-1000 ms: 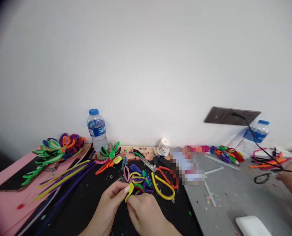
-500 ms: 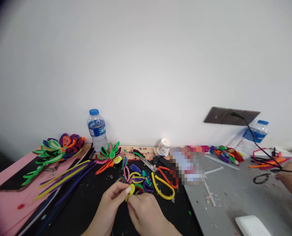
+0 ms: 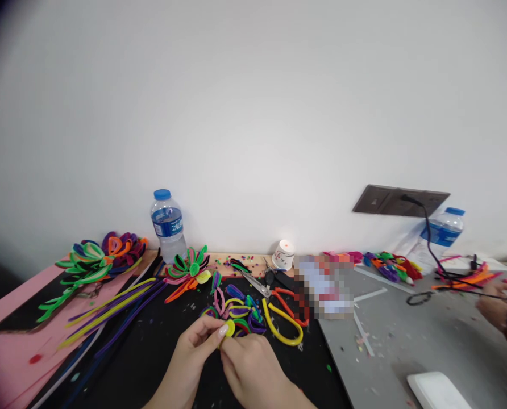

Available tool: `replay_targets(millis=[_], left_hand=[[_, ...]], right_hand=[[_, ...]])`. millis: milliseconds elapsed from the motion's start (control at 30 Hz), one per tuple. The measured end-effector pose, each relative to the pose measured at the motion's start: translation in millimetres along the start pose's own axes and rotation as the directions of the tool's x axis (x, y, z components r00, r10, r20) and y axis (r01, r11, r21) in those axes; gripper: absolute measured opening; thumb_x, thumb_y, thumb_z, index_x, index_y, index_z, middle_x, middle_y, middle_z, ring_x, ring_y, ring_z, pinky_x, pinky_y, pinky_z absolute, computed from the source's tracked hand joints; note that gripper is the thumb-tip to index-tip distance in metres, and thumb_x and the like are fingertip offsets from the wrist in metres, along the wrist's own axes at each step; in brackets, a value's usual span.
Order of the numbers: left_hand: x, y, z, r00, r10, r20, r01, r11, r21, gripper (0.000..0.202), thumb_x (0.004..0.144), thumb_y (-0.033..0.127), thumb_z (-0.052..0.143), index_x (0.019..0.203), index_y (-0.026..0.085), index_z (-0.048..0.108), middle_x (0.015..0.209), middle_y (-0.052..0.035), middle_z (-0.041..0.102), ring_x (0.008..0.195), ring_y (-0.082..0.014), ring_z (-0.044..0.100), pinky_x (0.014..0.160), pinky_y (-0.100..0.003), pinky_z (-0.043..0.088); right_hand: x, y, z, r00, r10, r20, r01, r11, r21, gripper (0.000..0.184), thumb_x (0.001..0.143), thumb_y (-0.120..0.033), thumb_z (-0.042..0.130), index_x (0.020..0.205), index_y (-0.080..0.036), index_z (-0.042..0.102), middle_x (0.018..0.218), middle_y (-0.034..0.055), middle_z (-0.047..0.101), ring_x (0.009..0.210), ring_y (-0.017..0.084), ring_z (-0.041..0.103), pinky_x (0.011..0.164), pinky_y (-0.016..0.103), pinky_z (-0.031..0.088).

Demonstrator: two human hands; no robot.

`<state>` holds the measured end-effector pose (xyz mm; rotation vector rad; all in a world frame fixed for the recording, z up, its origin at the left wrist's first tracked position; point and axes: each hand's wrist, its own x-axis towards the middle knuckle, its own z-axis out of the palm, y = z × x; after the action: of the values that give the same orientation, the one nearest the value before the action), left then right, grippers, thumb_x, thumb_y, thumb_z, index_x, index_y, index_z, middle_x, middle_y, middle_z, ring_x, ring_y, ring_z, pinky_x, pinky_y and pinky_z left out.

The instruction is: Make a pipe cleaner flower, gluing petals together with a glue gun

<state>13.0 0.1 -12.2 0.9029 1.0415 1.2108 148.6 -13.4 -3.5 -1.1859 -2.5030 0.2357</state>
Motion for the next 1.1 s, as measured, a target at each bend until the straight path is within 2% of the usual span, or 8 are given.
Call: replay_targets(millis=[600,1100], left_hand=[[-0.6,0.7,1.2,1.0,0.013,-0.009,-0.013,1.0,-0.001,0.012,0.061,0.027,0.071,0.065,0.016,0.066,0.064,-0.0023,0.064,0.066,-0.017,0.055,0.064,-0.025,0.042],[-2.5,0.1,0.0,0.999,0.027,0.017,-0.027,0.999,0.04,0.011,0.066,0.027,0.068,0.066,0.016,0.065,0.064,-0.0014,0.062,0.066,-0.0159,0.054,0.064,-0.024,0.041]], right_hand=[[1.4,-2.7,1.2,1.0,0.003,-0.028,-0.005,0.998,-0.064,0.017,0.082,-0.01,0.04,0.08,-0.018,0.054,0.066,0.0015,0.064,0.055,0.015,0.058,0.052,0.024,0.036],[1.6,-3.1,1.8,1.0,0.005,-0.004,-0.005,0.994,-0.11,0.016,0.082,-0.01,0.04,0.083,-0.017,0.055,0.068,0.0026,0.066,0.057,0.016,0.059,0.054,0.025,0.037]])
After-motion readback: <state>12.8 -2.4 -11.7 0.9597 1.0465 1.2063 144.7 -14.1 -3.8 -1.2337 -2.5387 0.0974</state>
